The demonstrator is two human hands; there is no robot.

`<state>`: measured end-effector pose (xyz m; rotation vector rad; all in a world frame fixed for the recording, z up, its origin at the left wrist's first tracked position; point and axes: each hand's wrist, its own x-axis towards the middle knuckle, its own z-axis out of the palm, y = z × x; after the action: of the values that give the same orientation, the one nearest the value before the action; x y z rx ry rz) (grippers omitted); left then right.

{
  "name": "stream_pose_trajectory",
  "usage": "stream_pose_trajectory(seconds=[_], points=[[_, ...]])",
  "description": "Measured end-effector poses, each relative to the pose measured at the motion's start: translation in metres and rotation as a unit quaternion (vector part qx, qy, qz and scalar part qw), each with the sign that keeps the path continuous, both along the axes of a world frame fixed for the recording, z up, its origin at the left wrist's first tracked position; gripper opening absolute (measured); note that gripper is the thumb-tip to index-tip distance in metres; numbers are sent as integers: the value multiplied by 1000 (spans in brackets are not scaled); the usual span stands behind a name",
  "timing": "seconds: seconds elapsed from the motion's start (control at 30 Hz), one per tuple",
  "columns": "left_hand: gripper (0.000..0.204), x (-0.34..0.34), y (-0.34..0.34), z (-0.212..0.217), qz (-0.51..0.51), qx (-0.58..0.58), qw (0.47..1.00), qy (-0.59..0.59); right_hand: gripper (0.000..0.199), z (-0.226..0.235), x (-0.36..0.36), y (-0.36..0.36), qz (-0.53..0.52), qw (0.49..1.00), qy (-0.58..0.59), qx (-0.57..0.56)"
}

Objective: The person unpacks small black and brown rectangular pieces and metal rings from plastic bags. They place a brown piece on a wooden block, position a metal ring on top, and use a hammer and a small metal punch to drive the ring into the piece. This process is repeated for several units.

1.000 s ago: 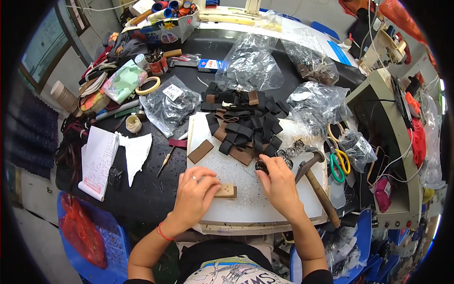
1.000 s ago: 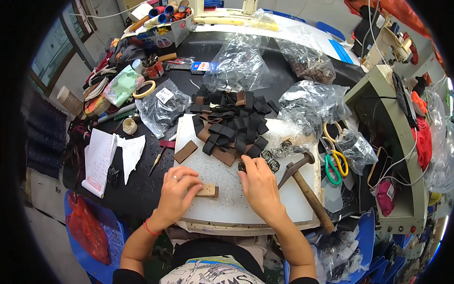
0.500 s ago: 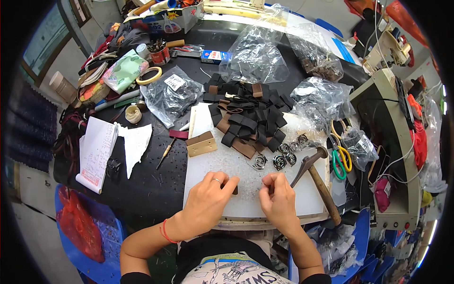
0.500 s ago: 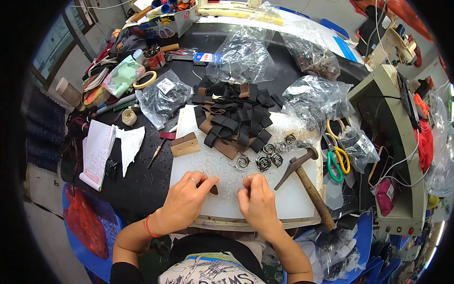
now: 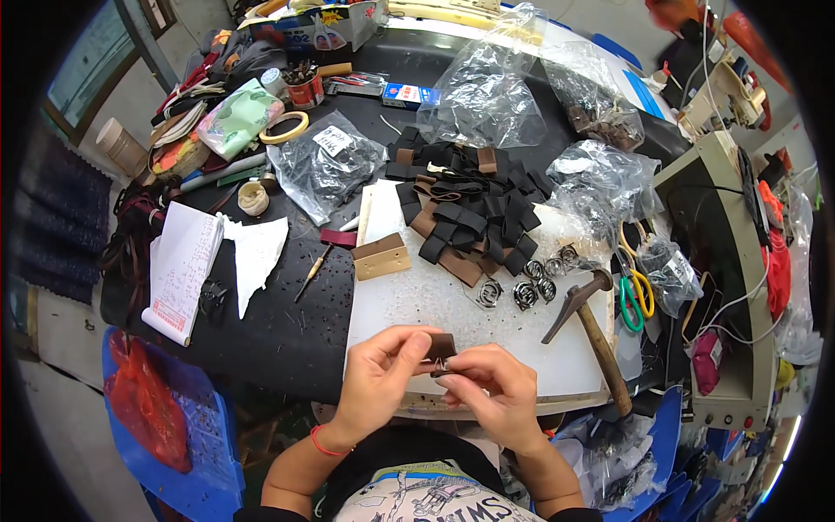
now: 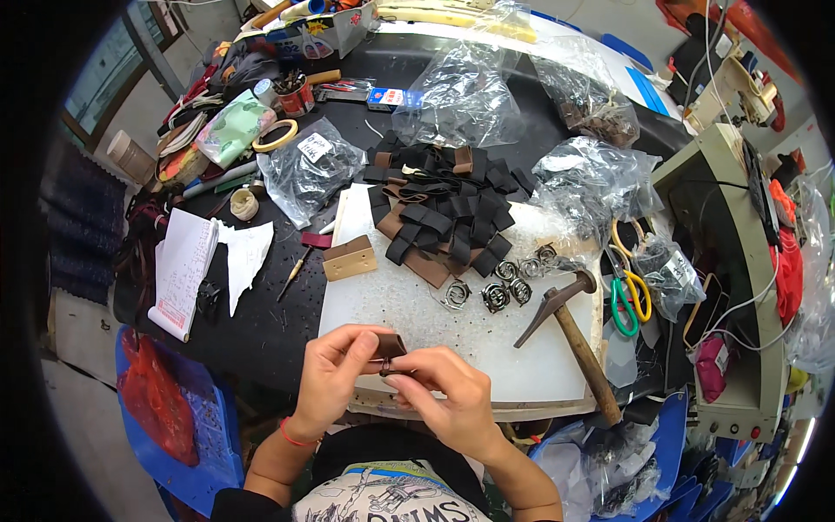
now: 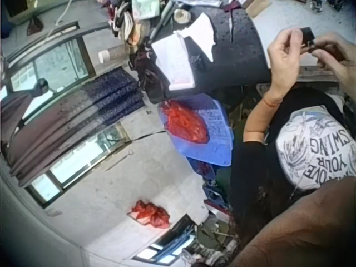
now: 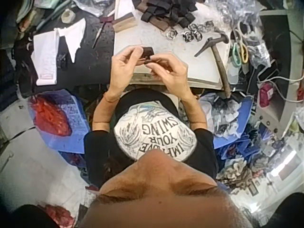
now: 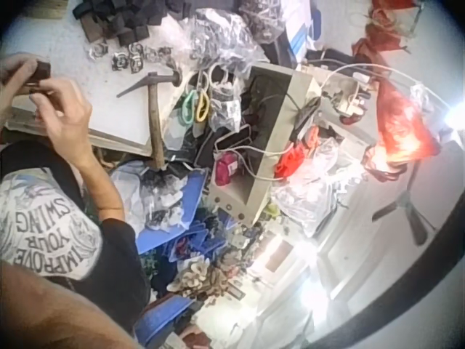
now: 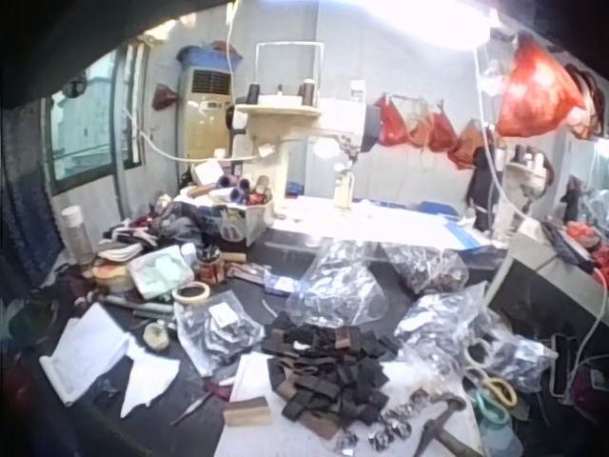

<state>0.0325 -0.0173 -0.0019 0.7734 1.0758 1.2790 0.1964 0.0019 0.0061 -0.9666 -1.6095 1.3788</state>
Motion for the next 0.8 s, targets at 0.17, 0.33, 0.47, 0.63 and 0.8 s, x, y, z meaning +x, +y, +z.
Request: stream_pose_trajectory(seconds=[0.17, 0.33, 0.47, 0.63, 0.8], points=[[25, 3, -6, -1, 19, 20, 998, 52, 19, -5, -5, -3, -38, 996, 44, -63], [21, -1, -6, -2, -9, 47, 997, 58, 16, 0, -10, -4, -96, 978, 112, -149], [18, -9, -6, -2, -50, 61, 997, 21, 14, 6, -7, 2, -22, 994, 6, -110], [19, -15, -8, -4, -76, 37, 992, 94, 16, 4, -6, -1, -5, 996, 10, -86], [24, -8, -14, -12, -29, 55, 998, 28, 19, 0, -15, 2, -76, 996, 19, -39]])
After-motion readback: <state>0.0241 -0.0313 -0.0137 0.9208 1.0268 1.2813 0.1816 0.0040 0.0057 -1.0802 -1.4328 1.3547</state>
